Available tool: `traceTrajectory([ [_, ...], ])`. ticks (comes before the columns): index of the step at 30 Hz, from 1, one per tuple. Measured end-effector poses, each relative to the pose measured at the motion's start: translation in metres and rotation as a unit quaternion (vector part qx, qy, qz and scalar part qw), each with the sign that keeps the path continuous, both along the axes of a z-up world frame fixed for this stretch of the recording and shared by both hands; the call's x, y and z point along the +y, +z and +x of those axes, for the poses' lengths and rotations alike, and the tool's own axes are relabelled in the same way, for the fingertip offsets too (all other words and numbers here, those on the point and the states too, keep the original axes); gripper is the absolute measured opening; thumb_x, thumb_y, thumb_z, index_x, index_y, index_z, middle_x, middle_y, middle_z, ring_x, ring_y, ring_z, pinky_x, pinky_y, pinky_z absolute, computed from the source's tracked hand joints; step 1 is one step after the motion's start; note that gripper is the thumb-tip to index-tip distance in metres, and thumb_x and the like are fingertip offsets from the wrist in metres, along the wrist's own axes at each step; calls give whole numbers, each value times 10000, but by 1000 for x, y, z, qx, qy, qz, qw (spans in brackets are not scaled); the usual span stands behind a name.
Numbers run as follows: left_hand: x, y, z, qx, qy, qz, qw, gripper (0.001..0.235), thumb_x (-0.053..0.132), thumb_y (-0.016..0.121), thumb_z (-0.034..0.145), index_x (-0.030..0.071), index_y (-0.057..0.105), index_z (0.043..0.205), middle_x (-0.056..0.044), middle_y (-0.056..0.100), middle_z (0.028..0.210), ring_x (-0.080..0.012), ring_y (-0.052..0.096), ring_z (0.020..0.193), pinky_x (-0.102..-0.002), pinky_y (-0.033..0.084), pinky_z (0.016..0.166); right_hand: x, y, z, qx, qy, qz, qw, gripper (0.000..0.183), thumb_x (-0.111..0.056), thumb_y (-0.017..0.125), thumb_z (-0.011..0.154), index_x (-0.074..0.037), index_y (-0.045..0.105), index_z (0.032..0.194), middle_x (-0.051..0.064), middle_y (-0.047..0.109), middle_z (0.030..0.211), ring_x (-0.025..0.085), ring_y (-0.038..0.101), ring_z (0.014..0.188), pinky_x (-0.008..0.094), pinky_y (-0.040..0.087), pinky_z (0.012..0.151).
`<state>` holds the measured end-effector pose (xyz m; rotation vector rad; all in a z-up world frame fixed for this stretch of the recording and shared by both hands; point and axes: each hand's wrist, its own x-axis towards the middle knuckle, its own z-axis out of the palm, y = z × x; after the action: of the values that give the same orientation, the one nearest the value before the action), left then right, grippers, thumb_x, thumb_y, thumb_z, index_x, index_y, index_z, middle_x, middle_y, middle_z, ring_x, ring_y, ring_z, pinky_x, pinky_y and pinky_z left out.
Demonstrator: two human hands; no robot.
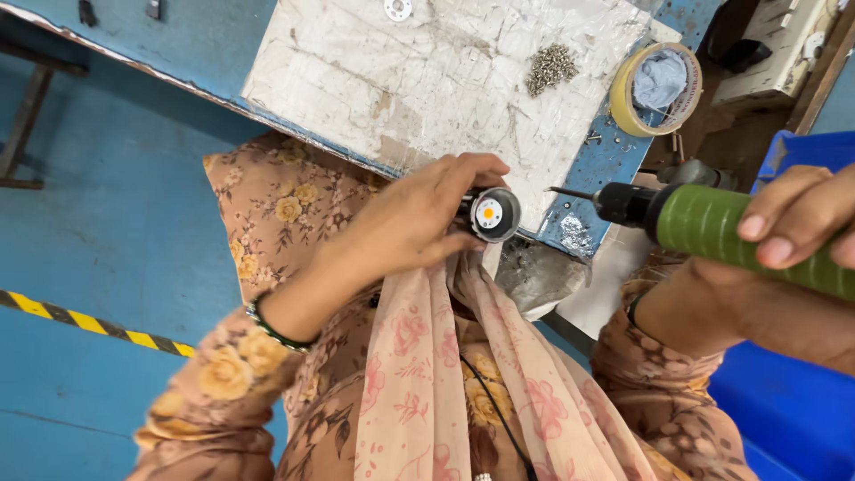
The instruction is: The person assembles a lighting component by inserting an LED board into a metal housing, securing it with screws using a powered screwdriver, and manipulating small wires. They apply a white paste from a jar and use a thin tool to position components inside the housing.
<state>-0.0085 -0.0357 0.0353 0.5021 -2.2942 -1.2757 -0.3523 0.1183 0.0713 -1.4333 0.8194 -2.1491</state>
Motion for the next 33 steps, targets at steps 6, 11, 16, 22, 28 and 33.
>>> traceTrajectory([
  [6,-54,7,-17,-148,-128,37,980,630,2,740,799,125,505,1371,-143,655,1223,-324,618,1192,-431,502,1000,3,-4,9,-27,-48,-1,998,626,-683,497,896,-67,594,955,64,531,793,139,565,578,312,500,596],
  [11,-57,-17,-18,-23,-151,29,988,715,8,708,768,55,461,1437,-208,593,1355,-376,577,1271,-420,464,1077,-8,19,49,-11,32,4,999,685,-736,671,797,-82,566,975,46,575,848,170,617,685,328,582,619],
  [16,-56,-3,-15,-136,-48,89,986,511,226,698,924,101,560,1401,-119,637,1326,-322,643,1178,-399,510,1013,-38,25,67,56,73,-8,996,625,-687,605,907,-69,554,983,23,579,887,155,686,732,317,617,612],
  [22,-47,25,-10,-34,11,-126,991,347,242,808,845,131,692,1153,-50,679,1186,-293,578,1233,-437,447,1048,-46,26,63,72,93,0,993,630,-708,604,888,-86,562,982,9,587,888,136,668,730,318,596,614],
  [28,-27,22,-18,-37,63,-135,988,316,337,827,843,145,719,1069,-24,686,1135,-261,555,1295,-456,383,1058,-45,19,62,25,81,-47,995,728,-795,595,836,-77,591,959,15,591,895,110,663,664,305,577,600],
  [33,-22,20,-19,-41,73,-122,989,178,322,798,880,171,736,950,15,707,1035,-220,575,1279,-449,368,1060,-36,20,67,-15,67,-13,998,685,-759,648,816,-90,616,960,22,612,865,129,628,639,288,569,586],
])
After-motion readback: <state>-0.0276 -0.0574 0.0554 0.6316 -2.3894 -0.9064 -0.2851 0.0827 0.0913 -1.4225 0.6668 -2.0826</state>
